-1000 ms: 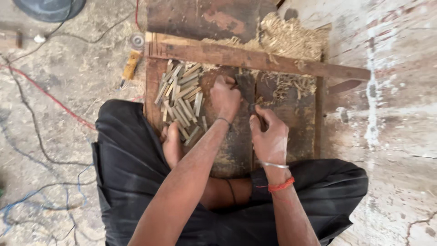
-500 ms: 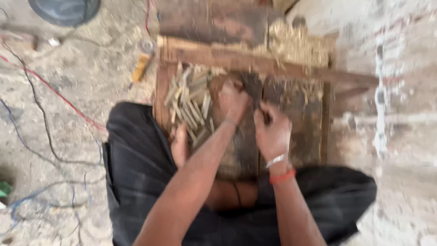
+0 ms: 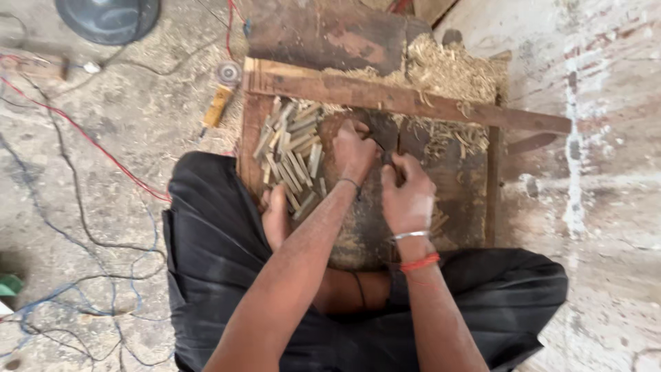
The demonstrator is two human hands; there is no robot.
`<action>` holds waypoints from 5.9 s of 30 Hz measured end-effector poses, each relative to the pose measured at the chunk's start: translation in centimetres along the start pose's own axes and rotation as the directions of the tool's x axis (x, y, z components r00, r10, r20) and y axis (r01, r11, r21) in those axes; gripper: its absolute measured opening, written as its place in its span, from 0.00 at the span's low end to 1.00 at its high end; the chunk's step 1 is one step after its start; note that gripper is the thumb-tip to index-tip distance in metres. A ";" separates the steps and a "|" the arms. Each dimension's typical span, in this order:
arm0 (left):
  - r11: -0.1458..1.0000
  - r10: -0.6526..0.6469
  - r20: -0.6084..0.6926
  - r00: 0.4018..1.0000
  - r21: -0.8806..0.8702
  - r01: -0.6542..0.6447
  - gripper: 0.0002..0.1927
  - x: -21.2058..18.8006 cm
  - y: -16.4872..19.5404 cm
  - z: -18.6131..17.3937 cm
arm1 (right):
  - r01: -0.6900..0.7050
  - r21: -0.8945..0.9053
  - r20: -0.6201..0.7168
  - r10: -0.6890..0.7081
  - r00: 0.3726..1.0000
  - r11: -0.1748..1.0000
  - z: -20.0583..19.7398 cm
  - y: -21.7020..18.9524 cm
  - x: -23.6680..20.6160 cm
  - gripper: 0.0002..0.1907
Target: The person sits cross-legged on the floor at a low wooden bench and whittles small wooden sticks with a knife, shaving thin curls off each piece. Finished sticks are added to a growing pile of carved pieces on the bench, and the person picks up new uncarved sticks one at a time to shape them.
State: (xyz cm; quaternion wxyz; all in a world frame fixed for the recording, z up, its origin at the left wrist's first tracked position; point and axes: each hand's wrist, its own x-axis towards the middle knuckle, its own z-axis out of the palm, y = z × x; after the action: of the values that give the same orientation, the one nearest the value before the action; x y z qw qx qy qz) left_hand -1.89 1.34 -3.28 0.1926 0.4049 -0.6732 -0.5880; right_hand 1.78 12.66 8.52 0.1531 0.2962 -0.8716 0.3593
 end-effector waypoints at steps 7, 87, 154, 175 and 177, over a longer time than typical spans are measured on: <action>0.966 -0.111 0.187 0.976 -0.212 0.151 0.09 0.7 0.1 0.3 | -0.739 0.639 0.375 0.752 0.542 0.214 -1.7 0.8 -1.5 0.16; 0.725 0.419 0.643 0.641 0.188 -0.662 0.11 -9.9 1.3 -0.1 | -0.577 0.710 0.145 0.718 0.681 0.403 -4.8 7.1 -3.1 0.18; 0.890 -0.064 0.340 0.938 -0.406 0.208 0.15 0.4 0.3 -3.6 | -0.605 0.633 0.213 0.643 0.736 0.483 -4.9 7.2 -3.5 0.21; 0.928 -0.015 0.221 0.975 -0.359 0.096 0.12 0.1 1.1 -4.2 | -0.624 0.636 0.241 0.651 0.720 0.453 -4.9 6.9 -3.3 0.20; 0.879 0.004 0.282 0.960 -0.458 0.131 0.12 0.5 1.0 -4.3 | -0.615 0.649 0.243 0.645 0.725 0.447 -4.9 6.9 -3.3 0.20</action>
State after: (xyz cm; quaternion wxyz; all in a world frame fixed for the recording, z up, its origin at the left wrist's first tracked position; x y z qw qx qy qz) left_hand 0.69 -1.84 -1.44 0.1707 0.2826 -0.5158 -0.7905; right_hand 0.30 21.41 6.62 -0.0961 -0.0211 -0.7138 0.6934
